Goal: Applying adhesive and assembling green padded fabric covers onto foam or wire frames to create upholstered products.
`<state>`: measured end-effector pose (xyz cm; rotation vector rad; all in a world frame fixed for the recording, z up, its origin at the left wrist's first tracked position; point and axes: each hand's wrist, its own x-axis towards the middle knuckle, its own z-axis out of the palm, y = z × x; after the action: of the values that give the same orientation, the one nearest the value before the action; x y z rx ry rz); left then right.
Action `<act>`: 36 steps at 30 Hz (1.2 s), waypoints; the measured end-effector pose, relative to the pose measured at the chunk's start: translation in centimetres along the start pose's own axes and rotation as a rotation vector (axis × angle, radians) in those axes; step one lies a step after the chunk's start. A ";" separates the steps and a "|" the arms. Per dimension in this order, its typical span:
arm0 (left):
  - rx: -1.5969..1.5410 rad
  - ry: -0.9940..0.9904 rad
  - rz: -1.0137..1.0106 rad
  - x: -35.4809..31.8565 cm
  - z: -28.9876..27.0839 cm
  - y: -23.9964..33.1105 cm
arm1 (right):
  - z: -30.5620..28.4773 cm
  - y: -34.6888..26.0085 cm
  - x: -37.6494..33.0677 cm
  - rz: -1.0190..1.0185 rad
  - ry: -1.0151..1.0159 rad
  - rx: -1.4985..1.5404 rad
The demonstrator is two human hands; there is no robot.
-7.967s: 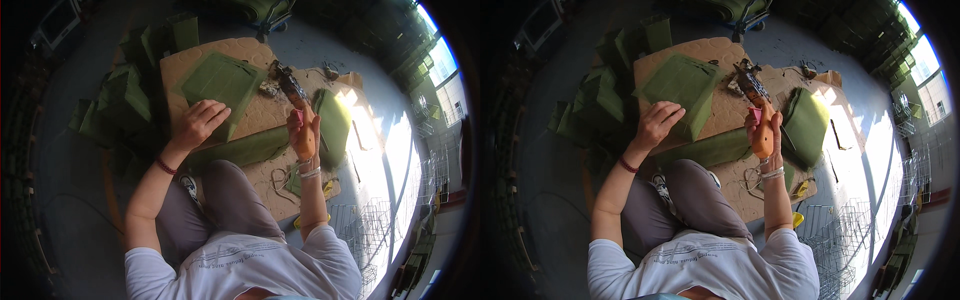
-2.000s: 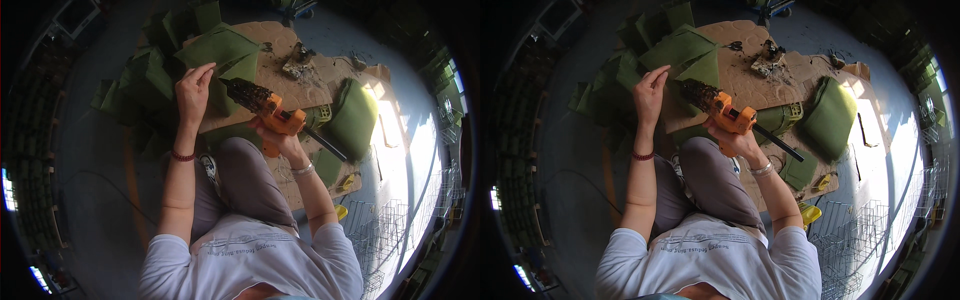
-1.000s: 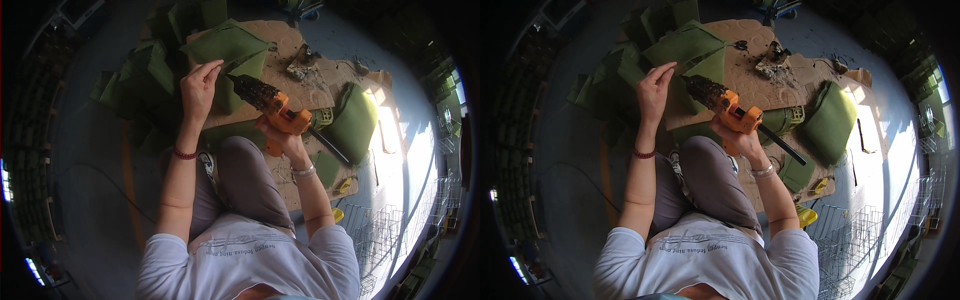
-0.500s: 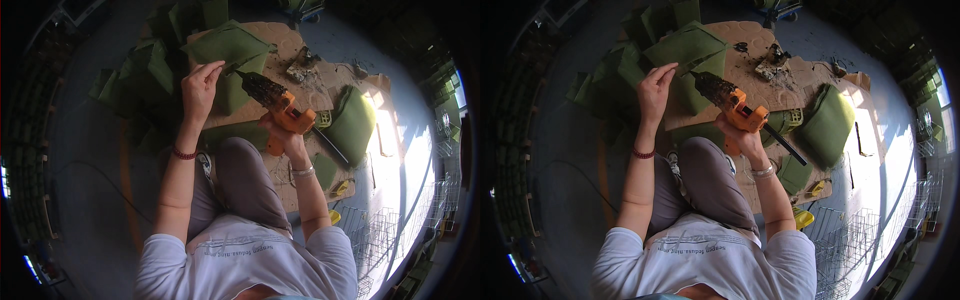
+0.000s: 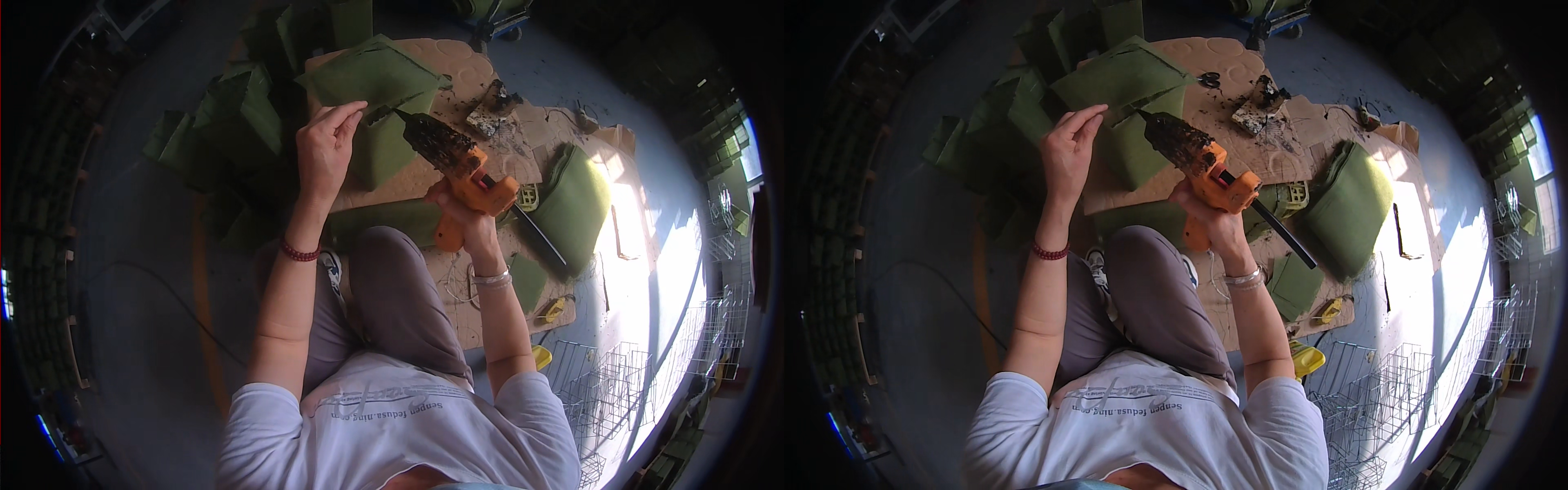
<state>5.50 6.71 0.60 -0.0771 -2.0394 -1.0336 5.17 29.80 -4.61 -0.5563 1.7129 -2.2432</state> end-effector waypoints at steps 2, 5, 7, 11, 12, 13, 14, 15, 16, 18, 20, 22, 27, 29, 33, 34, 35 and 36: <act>0.004 -0.005 -0.007 0.0 0.0 0.0 | 0.1 -0.1 0.1 -0.008 0.018 0.035; -0.012 0.005 0.002 0.0 0.1 0.0 | 0.3 -0.4 0.2 -0.002 0.039 0.088; 0.010 0.004 0.015 0.1 0.0 0.1 | 0.3 -0.6 0.4 -0.010 0.055 0.088; 0.007 0.009 0.004 -0.1 0.1 -0.2 | 0.0 -0.6 0.4 -0.019 0.063 0.094; 0.002 0.012 0.000 -0.2 0.2 -0.2 | -0.1 -0.6 0.4 -0.019 0.063 0.093; -0.002 0.015 -0.004 -0.2 0.2 -0.1 | -0.2 -0.7 0.4 -0.020 0.068 0.102; -0.004 0.015 -0.004 -0.2 0.2 -0.1 | -0.4 -0.7 0.5 -0.019 0.073 0.111; -0.003 0.018 0.004 -0.2 0.2 -0.1 | -0.5 -0.6 0.5 -0.019 0.073 0.109; 0.000 0.020 0.013 -0.1 0.2 -0.1 | -0.6 -0.4 0.6 -0.020 0.080 0.113; 0.005 0.015 0.006 -0.1 0.1 -0.2 | -0.8 -0.3 0.8 -0.019 0.086 0.117; 0.006 0.009 -0.001 0.0 0.2 -0.3 | -1.0 -0.3 0.9 -0.017 0.098 0.110; -0.011 0.027 0.015 0.0 0.3 -0.4 | -1.1 -0.5 1.0 -0.013 0.118 0.117; -0.007 0.031 0.024 0.0 0.3 -0.5 | -1.6 -0.5 1.1 -0.017 0.140 0.100; -0.007 0.039 0.037 -0.1 0.2 -0.4 | -1.9 -0.3 1.1 -0.024 0.110 0.081; -0.004 0.018 -0.005 -0.1 0.3 -0.2 | -2.0 -0.3 1.4 -0.019 0.149 0.057; -0.008 0.027 0.001 -0.1 0.2 -0.3 | -1.9 -0.2 1.5 -0.035 0.158 0.047; -0.007 0.028 0.001 -0.2 0.2 -0.3 | -1.8 -0.1 1.6 -0.052 0.167 0.036; -0.004 0.030 0.003 -0.2 0.1 -0.4 | -1.9 -0.2 1.7 -0.052 0.166 0.036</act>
<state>5.39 6.60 0.18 -0.0667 -2.0101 -1.0308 2.82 30.79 -4.63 -0.4220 1.7490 -2.4121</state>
